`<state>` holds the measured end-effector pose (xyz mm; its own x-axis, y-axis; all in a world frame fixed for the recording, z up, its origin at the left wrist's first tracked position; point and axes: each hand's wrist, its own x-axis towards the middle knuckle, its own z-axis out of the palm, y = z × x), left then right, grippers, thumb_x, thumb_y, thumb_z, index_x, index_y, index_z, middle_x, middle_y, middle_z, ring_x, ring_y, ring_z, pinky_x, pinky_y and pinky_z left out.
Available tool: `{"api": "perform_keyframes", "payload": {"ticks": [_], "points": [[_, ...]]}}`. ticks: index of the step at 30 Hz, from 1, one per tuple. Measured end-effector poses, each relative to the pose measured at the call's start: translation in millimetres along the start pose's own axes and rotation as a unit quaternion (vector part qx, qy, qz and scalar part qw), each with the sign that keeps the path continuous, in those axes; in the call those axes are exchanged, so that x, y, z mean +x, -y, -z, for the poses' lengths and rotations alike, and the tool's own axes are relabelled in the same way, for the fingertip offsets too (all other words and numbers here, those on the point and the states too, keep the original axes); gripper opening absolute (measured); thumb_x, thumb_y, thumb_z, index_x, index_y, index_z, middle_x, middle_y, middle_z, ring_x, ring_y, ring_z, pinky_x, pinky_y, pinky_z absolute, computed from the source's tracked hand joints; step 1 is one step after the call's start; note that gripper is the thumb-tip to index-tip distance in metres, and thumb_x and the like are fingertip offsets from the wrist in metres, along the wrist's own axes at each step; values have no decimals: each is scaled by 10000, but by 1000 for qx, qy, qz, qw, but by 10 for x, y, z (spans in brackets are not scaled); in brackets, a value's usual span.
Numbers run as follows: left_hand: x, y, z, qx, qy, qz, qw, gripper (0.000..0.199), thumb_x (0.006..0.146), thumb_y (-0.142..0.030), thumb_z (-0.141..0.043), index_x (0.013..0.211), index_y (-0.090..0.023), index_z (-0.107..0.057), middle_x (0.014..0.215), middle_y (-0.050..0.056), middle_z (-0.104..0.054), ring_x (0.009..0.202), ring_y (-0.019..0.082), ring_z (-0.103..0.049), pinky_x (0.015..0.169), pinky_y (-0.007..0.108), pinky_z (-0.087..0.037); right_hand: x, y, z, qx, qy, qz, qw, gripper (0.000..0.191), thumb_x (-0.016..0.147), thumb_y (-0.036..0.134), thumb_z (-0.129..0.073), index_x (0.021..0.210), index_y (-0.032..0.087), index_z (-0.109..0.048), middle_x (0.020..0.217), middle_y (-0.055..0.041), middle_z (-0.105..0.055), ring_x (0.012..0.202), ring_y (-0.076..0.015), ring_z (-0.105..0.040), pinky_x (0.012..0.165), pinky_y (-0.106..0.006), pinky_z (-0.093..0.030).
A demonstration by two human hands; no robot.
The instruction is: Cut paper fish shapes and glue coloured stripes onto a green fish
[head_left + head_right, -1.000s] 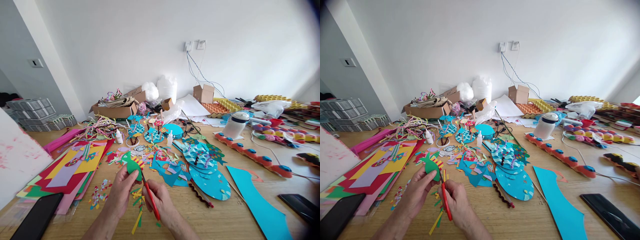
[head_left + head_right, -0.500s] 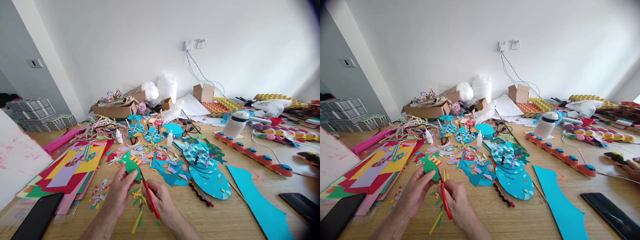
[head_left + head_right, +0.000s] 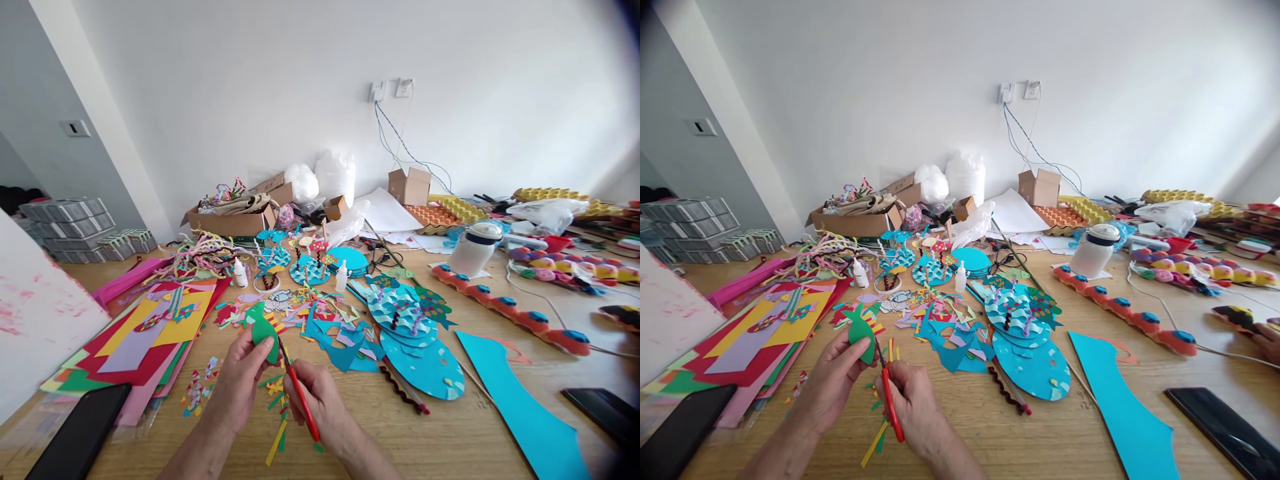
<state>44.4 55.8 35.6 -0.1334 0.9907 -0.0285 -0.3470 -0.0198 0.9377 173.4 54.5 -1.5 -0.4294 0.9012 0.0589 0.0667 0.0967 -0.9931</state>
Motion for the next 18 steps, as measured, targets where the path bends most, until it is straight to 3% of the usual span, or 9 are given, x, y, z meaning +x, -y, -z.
{"api": "perform_keyframes", "payload": {"ticks": [7,18], "points": [[-3,59,-3,3,22,-4,1000,124,696,-275,-663,682,-169,-600,605,-35,-556,579,100,-481,559,203,-420,-6,22,1,31,-6,4,999,272,792,303,-434,551,198,-366,450,77,-362,370,-54,-355,366,-161,-299],[-14,94,-35,-6,1,9,1000,144,678,-297,-678,728,-172,-627,630,-28,-582,612,120,-528,611,230,-443,5,34,6,10,-11,10,1000,309,803,352,-425,543,196,-367,437,72,-350,389,-58,-338,373,-165,-279]]}}
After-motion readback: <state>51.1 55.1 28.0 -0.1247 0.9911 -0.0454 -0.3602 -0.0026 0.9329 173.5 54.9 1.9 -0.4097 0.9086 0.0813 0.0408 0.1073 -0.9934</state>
